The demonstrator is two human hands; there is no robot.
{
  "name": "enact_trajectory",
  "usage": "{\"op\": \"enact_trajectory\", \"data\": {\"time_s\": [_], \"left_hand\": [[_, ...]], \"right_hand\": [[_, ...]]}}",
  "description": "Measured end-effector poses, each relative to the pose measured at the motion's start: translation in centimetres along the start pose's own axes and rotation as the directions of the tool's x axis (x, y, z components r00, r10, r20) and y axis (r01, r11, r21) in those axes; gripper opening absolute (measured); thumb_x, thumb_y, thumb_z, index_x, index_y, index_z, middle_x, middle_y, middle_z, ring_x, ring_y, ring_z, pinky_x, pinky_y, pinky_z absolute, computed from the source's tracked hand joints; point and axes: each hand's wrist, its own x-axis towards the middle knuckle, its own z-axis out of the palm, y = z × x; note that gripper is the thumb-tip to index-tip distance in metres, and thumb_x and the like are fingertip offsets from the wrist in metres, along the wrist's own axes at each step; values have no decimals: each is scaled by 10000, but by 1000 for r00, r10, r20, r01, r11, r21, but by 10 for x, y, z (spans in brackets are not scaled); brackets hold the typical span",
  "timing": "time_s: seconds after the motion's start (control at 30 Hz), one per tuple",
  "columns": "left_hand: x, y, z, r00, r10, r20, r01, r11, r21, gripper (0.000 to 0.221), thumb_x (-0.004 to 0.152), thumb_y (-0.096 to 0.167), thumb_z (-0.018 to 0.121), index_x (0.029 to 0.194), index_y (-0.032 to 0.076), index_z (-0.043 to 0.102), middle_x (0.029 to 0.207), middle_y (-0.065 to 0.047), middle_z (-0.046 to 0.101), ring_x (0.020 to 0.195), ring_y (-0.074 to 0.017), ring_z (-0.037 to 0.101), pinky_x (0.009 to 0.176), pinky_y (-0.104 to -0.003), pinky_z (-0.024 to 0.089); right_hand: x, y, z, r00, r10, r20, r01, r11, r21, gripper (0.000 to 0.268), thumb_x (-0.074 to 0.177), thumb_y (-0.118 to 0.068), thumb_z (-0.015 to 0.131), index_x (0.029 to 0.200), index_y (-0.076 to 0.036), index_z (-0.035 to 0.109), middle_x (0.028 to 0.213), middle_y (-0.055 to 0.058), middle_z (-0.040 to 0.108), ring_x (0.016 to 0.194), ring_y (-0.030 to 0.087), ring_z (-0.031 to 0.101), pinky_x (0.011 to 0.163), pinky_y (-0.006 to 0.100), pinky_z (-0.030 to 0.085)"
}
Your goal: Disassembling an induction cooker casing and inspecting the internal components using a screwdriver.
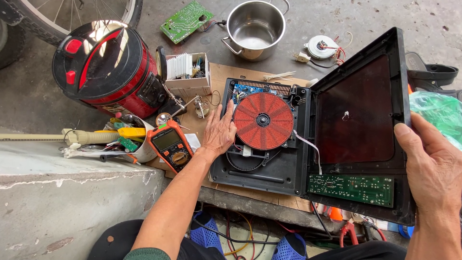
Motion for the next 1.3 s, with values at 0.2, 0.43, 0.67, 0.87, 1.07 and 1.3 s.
{"op": "enact_trajectory", "data": {"time_s": [0.2, 0.43, 0.67, 0.87, 1.07, 1.3], "left_hand": [[0, 0, 0, 1000, 3, -3, -3, 1000, 11, 808, 1012, 229, 403, 1764, 46, 171, 1672, -98, 590, 1649, -462, 320, 1371, -595, 169], [0, -2, 2, 1000, 15, -7, -15, 1000, 19, 803, 1019, 229, 400, 1765, 45, 167, 1665, -110, 596, 1653, -464, 313, 1374, -587, 160], [-1, -2, 2, 1000, 13, -11, -13, 1000, 25, 805, 1013, 223, 403, 1767, 57, 174, 1650, -110, 611, 1646, -464, 327, 1377, -589, 158], [-1, -1, 1, 1000, 18, -15, -18, 999, 32, 804, 1008, 219, 411, 1762, 49, 190, 1666, -103, 597, 1643, -464, 334, 1374, -596, 165], [5, -1, -8, 999, 33, -42, -32, 999, 23, 805, 1021, 218, 427, 1773, 83, 176, 1623, -117, 641, 1636, -440, 368, 1374, -579, 192], [17, -1, -21, 998, 56, -11, -55, 998, 24, 780, 1030, 240, 386, 1769, 77, 197, 1607, -99, 656, 1647, -408, 364, 1387, -521, 180]], "right_hand": [[0, -1, 0, 1000, -2, 10, 2, 1000, 15, 460, 1235, 20, 622, 1690, 83, 625, 1425, 301, 728, 1169, 379, 729, 902, 439, 617], [0, -2, 0, 1000, 26, 15, -26, 999, 23, 460, 1240, 3, 614, 1694, 80, 614, 1419, 302, 725, 1156, 372, 727, 875, 435, 619], [1, 1, 0, 1000, 7, 18, -7, 1000, 21, 461, 1240, 13, 613, 1694, 91, 616, 1419, 305, 724, 1166, 374, 723, 880, 433, 613], [1, -4, -1, 999, 34, 29, -35, 998, 43, 459, 1238, 11, 597, 1691, 83, 610, 1429, 282, 718, 1177, 347, 713, 903, 407, 596], [1, -3, 0, 999, 44, 31, -45, 998, 38, 466, 1234, 6, 595, 1694, 78, 602, 1428, 295, 717, 1168, 370, 721, 886, 435, 612], [2, 0, 0, 999, 33, 20, -34, 999, 38, 463, 1237, 19, 610, 1694, 96, 607, 1405, 310, 726, 1118, 374, 732, 849, 426, 621]]}}
